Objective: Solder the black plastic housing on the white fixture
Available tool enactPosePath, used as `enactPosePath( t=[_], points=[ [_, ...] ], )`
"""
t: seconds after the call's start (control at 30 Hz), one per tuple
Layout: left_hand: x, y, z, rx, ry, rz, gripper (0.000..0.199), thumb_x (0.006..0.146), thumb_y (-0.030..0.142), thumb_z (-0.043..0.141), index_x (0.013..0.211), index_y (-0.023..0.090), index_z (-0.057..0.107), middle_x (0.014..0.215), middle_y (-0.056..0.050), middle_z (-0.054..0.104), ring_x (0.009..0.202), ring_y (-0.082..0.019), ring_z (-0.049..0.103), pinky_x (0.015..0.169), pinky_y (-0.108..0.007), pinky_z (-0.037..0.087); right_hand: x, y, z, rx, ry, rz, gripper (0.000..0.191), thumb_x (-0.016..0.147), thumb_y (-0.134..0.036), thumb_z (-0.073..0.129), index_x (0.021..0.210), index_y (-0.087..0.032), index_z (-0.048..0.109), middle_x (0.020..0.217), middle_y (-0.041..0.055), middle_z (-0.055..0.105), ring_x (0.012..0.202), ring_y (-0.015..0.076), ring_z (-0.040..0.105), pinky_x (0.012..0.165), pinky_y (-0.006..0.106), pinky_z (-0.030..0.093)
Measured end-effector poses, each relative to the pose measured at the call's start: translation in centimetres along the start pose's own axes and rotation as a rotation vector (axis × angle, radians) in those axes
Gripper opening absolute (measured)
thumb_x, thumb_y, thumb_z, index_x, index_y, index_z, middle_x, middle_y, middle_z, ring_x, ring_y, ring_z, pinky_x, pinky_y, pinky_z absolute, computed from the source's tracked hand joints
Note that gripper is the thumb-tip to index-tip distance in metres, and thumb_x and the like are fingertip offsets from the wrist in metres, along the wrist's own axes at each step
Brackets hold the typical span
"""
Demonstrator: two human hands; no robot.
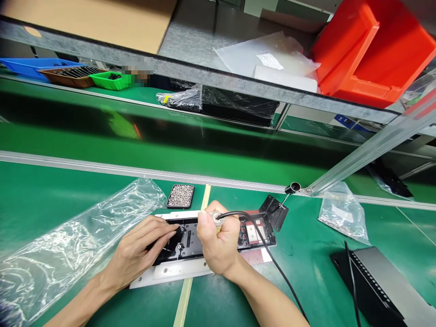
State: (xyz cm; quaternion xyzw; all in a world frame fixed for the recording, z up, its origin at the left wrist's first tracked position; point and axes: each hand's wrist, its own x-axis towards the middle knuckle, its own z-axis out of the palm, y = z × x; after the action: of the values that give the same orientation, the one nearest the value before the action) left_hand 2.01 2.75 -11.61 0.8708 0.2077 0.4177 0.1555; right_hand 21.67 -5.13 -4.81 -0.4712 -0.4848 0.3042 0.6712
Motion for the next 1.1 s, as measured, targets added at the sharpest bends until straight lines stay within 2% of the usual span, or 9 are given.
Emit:
enactPosePath(
  t=[0.13, 0.57, 1.1],
  points=[
    [0.01, 0.0, 0.0, 0.0, 0.0, 0.011, 0.041, 0.084, 0.0, 0.068, 0.12, 0.019, 0.067, 0.102, -0.001, 0.066, 0.1, -0.005, 0.056, 0.092, -0.023, 0.049, 0.02, 0.06, -0.01, 0.078, -0.004, 0.009, 0.042, 0.101, -0.042, 0.057, 0.072, -0.018, 0.039, 0.056, -0.0049, 0.03, 0.051, 0.0062, 0.03, 0.047, 0.021, 0.025],
    [0.16, 0.11, -0.03, 0.003, 0.009, 0.015, 0.04, 0.084, 0.0, 0.068, 0.119, 0.019, 0.067, 0.101, -0.002, 0.066, 0.099, -0.006, 0.057, 0.091, -0.023, 0.049, 0.08, -0.04, 0.15, 0.058, 0.01, 0.018, 0.045, 0.101, -0.045, 0.056, 0.071, -0.017, 0.038, 0.056, -0.005, 0.029, 0.051, 0.0057, 0.03, 0.047, 0.02, 0.026],
    [0.14, 0.05, 0.0, 0.001, 0.007, 0.01, 0.039, 0.084, 0.0, 0.068, 0.118, 0.019, 0.067, 0.101, -0.001, 0.066, 0.1, -0.005, 0.056, 0.091, -0.022, 0.049, 0.04, 0.02, -0.04, 0.101, -0.005, 0.025, 0.043, 0.101, -0.041, 0.057, 0.071, -0.017, 0.038, 0.057, -0.0051, 0.031, 0.05, 0.0055, 0.034, 0.047, 0.02, 0.028]
  ],
)
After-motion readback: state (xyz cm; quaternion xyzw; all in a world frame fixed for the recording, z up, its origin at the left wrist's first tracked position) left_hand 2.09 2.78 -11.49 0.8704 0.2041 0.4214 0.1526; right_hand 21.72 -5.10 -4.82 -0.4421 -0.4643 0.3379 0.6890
